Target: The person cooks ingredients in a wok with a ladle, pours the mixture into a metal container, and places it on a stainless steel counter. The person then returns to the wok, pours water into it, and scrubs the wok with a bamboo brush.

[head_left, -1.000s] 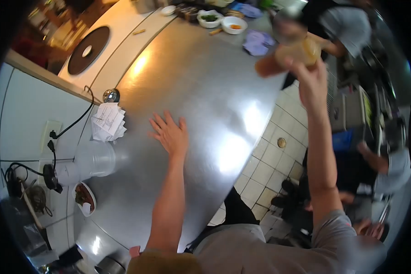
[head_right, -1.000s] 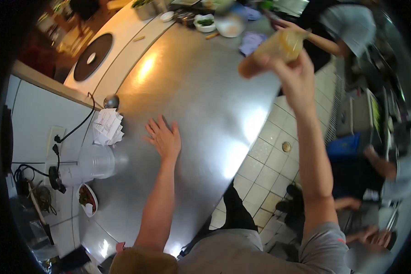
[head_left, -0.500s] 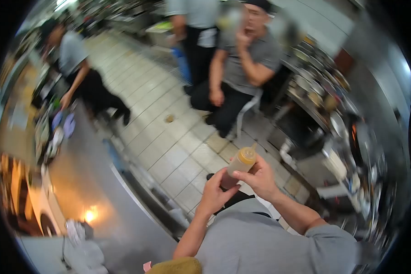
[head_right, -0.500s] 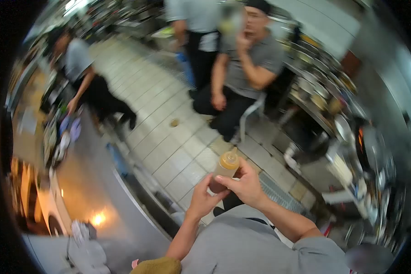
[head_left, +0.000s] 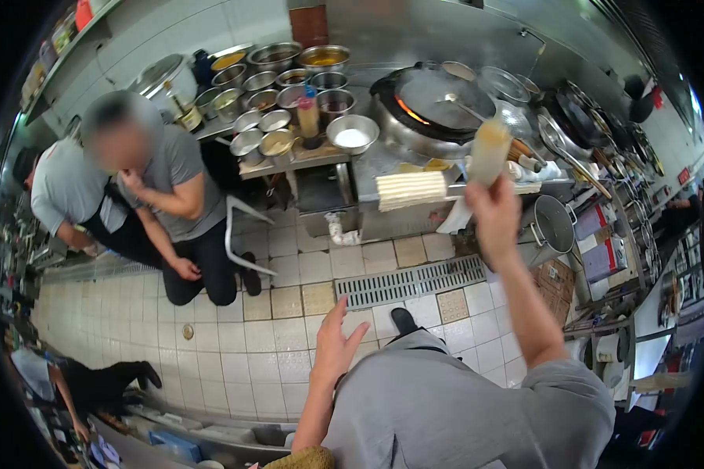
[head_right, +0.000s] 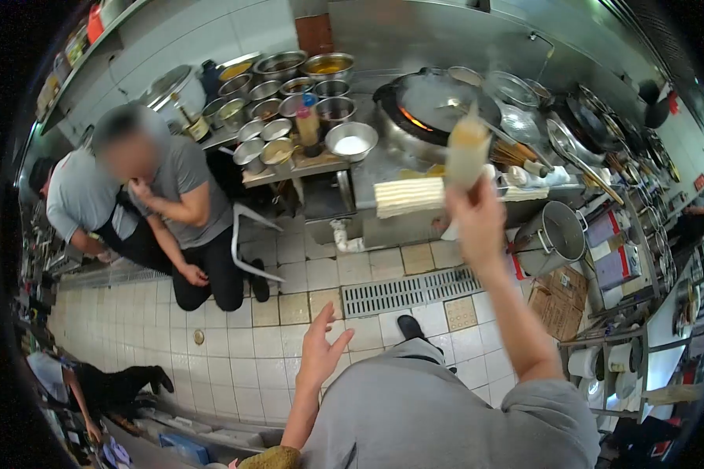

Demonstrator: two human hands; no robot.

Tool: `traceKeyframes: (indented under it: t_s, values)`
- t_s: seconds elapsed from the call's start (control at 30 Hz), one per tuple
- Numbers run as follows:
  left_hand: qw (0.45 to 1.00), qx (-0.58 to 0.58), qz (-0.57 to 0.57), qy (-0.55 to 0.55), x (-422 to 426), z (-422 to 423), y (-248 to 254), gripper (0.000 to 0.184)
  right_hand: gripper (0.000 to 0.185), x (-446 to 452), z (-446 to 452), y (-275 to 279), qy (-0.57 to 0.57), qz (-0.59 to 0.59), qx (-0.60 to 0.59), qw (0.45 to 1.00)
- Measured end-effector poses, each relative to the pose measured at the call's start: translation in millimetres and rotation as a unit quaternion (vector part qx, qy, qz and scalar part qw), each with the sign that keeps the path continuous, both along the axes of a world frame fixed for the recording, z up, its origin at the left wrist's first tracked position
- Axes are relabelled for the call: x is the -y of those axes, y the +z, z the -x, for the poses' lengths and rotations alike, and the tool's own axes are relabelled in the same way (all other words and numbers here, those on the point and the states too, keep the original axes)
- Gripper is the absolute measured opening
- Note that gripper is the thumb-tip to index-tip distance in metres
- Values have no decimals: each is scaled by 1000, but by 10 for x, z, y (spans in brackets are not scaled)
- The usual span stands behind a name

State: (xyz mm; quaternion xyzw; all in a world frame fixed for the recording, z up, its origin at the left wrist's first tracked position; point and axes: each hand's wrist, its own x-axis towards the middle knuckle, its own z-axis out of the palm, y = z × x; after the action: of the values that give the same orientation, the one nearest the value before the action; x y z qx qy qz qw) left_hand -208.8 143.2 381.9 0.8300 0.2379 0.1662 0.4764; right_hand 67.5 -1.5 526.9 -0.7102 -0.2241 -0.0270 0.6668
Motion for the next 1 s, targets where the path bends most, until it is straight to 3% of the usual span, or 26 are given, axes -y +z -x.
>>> traceKeyframes:
  t_s: [0.03,0.07,0.1,0.13,0.17,0.23,0.33,0.4,0.43,0.53,0.67,0.83,1.0]
  values:
    - [999,-29,-12,-1,13,-63,-181,68,37,142,-414,285,-38,6,78,996]
    - [996,-74,-46,-6,42,-115,-363,65,41,353,-988,399,-107,87,254,957]
    - [989,-120,-81,-10,87,-125,-562,61,43,497,-1468,649,-185,181,423,869]
    - [982,-165,-88,-16,141,-109,-779,59,48,573,-1785,936,-246,313,511,762]
    - [973,-211,-96,-21,196,-86,-1005,57,40,593,-2136,1114,-268,386,537,701]
    - [962,-267,-60,-8,355,1,-1458,55,30,545,-2842,1300,-254,495,539,632]
    - [943,-326,51,38,568,360,-2443,53,21,364,-3822,1154,-191,629,537,529]
    - [937,-324,99,86,784,558,-2590,47,17,177,-4163,993,-150,708,512,463]
    - [937,-314,114,105,912,649,-2533,44,17,144,-4269,923,-143,721,503,455]
    - [864,-412,199,210,1338,1354,-3183,36,16,30,-4485,787,-127,749,480,438]
    - [840,-405,251,262,1709,1531,-3210,35,13,66,-4623,775,-141,755,463,442]
    - [873,-368,204,247,1834,1613,-3259,34,13,241,-4881,912,-167,757,450,443]
    - [946,-290,-8,144,1594,1730,-3319,34,13,422,-4879,1076,-188,726,473,463]
